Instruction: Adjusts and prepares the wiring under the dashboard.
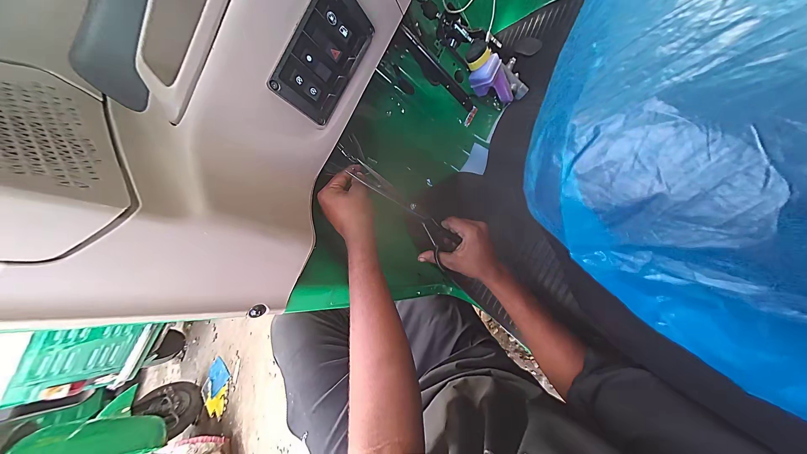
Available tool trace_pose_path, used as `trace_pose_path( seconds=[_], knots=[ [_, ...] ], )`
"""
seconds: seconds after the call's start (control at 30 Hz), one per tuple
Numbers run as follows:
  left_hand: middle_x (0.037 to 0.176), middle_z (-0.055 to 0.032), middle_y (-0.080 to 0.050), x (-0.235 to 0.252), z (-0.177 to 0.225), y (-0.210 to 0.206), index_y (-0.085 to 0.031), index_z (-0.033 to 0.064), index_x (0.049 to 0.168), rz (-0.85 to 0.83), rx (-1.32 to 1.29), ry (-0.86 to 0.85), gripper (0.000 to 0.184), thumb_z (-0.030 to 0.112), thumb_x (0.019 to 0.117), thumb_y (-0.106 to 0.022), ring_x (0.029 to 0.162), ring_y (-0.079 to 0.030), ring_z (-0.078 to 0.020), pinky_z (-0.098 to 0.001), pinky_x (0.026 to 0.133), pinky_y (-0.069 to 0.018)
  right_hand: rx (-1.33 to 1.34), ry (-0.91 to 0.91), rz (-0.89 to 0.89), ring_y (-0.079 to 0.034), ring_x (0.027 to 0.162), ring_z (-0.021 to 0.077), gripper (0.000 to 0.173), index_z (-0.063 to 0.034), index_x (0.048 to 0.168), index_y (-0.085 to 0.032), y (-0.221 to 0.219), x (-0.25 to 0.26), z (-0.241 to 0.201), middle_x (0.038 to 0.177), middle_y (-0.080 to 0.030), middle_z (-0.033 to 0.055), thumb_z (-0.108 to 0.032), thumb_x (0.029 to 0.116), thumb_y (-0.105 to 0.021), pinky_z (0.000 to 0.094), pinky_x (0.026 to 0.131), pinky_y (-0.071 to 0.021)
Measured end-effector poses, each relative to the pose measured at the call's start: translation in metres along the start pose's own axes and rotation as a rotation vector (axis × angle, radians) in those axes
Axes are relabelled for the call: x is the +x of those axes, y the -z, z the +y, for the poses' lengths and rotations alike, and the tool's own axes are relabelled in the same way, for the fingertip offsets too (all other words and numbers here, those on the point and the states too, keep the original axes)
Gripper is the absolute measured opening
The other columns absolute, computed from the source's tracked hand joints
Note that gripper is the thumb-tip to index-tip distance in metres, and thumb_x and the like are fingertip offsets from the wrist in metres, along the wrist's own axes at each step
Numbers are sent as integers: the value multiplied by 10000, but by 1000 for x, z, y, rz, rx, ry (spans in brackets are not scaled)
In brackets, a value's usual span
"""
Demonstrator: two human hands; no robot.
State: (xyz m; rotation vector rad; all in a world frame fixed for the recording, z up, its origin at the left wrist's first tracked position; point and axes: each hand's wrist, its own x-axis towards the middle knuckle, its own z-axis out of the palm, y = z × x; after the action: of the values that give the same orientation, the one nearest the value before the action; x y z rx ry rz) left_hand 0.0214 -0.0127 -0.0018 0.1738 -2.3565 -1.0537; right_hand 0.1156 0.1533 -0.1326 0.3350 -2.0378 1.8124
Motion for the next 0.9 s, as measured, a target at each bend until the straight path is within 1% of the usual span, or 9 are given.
trace_pose_path(
  seconds=[0.1,0.2,0.27,0.33,0.43,0.53,0.7,0.8,0.9],
  knots=[
    [909,10,-750,0,1,0,-783,146,1054,-10,141,-15,170,159,953,-646,785,-708,-84,-359,757,-609,-24,-3,-6,-554,571,44,422,-17,835,-684,2,6,-3,660,-611,13,-310,658,-931,208,525,-478],
    [888,-4,-751,-3,6,1,-791,167,1064,-9,258,-50,199,196,941,-637,784,-696,-124,-429,764,-559,-58,-20,-61,-575,567,98,407,-25,846,-687,6,17,-7,659,-621,38,-313,693,-931,276,522,-488],
    [837,-8,-734,-5,9,1,-786,160,1013,-9,294,-62,173,222,938,-643,745,-679,-136,-444,732,-542,-66,-26,-77,-577,571,150,401,-24,859,-684,8,25,-8,666,-619,62,-312,718,-924,335,532,-488],
    [816,-12,-720,-5,10,1,-772,156,977,-15,321,-67,160,253,947,-648,738,-669,-147,-458,727,-524,-80,-16,-81,-599,580,166,420,-37,868,-690,6,31,-3,673,-633,61,-347,719,-930,357,539,-513],
    [888,-34,-745,-5,9,1,-777,148,1069,-27,340,-72,210,188,933,-622,784,-694,-165,-462,752,-549,-107,-6,-89,-595,580,165,429,-62,873,-689,3,37,6,673,-624,46,-388,724,-925,365,533,-510],
    [921,-44,-751,-6,10,2,-771,142,1105,-30,348,-76,240,150,931,-606,793,-699,-170,-459,759,-550,-127,14,-85,-583,564,161,404,-74,866,-692,1,40,8,663,-618,39,-374,727,-926,366,523,-502],
    [859,-30,-737,-8,12,3,-769,141,1083,-29,361,-84,227,151,936,-597,730,-681,-157,-451,717,-544,-183,27,-123,-607,617,185,385,-38,877,-693,3,44,1,698,-643,75,-337,763,-908,385,576,-502],
    [800,-14,-720,-9,13,3,-767,139,1019,-17,351,-82,192,148,922,-601,695,-667,-143,-442,692,-530,-206,11,-124,-633,642,204,364,-33,887,-702,4,44,-2,720,-663,92,-321,781,-898,407,593,-514],
    [847,-14,-736,-11,13,4,-752,123,995,-10,308,-91,159,155,931,-610,758,-694,-137,-437,732,-552,-177,-13,-127,-638,630,193,329,-44,890,-718,3,44,0,711,-669,78,-307,792,-888,405,588,-532]
  ],
)
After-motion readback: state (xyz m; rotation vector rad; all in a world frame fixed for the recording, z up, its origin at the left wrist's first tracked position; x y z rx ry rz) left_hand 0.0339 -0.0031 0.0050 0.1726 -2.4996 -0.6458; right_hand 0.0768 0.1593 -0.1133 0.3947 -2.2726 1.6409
